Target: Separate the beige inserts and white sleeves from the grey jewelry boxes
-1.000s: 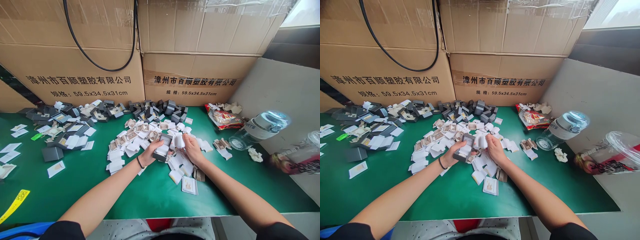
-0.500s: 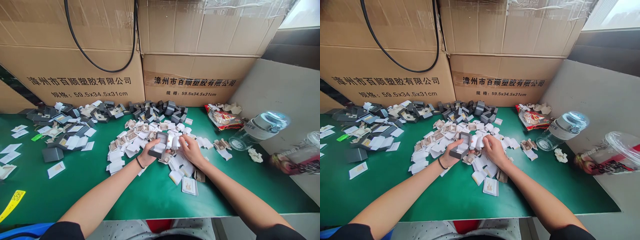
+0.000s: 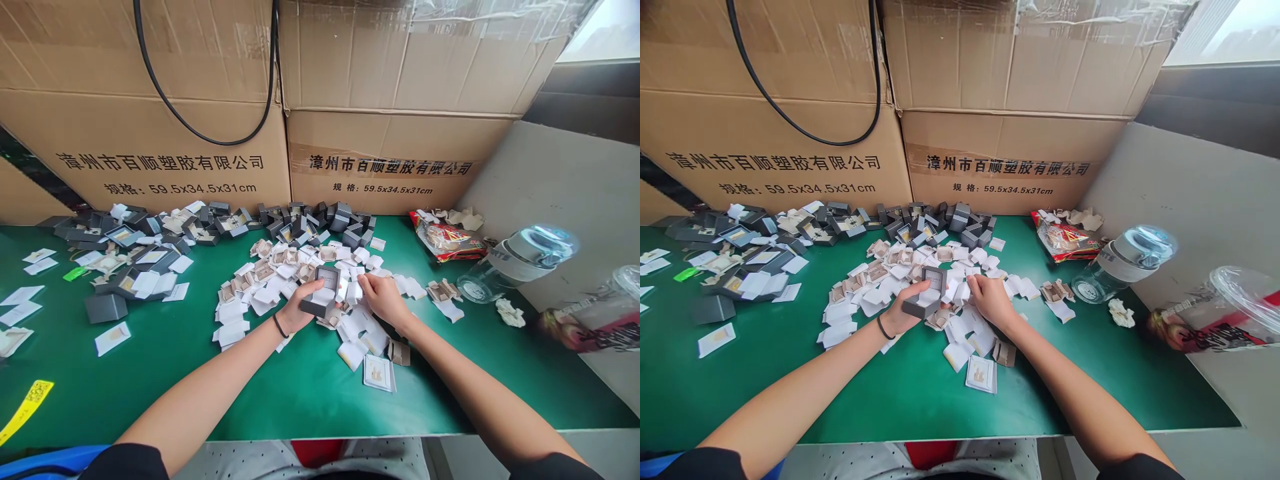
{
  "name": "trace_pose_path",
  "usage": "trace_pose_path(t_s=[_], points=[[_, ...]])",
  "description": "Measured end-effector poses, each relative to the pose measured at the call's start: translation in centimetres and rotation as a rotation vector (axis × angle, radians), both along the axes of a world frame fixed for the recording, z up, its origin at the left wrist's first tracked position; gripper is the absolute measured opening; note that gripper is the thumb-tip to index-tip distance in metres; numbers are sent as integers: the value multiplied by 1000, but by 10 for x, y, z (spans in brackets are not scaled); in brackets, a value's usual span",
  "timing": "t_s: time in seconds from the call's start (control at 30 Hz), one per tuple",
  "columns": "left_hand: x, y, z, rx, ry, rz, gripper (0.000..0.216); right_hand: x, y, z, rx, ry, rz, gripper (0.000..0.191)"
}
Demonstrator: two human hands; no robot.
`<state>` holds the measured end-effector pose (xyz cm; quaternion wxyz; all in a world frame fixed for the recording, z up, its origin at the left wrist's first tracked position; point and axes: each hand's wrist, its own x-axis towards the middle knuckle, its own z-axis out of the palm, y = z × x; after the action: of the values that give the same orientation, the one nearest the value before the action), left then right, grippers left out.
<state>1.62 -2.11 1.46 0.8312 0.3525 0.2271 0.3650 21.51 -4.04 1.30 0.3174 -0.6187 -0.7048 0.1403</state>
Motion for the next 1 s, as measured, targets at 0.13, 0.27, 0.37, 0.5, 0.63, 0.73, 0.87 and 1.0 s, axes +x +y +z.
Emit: trace_pose_path(t_s=[0.13, 0.27, 0.37, 0.5, 0.63, 0.73, 0.87, 1.0], points=[[0, 1, -1, 12, 17, -16, 34, 0, 1, 1, -42, -16, -12, 40], [0, 2, 1, 9, 16, -8, 33, -2, 2, 4, -79, -64, -27, 37], [1, 1, 3, -8, 21, 7, 29, -3, 3, 3, -79, -102, -20, 34], [0, 2, 0, -27, 24, 5, 28, -1, 2, -2, -58, -75, 7, 37], [-1, 5, -7, -69, -29, 13, 28, -2, -3, -5, 101, -3, 11, 30], [-2, 6, -7, -98, -61, 40, 28, -3, -8, -3, 289, 35, 83, 28], [-3, 6, -5, -124, -90, 101, 24, -3, -12, 1, 387, 49, 163, 33], [-3, 6, -3, -143, -120, 119, 23, -5, -13, 3, 358, -73, 286, 35]])
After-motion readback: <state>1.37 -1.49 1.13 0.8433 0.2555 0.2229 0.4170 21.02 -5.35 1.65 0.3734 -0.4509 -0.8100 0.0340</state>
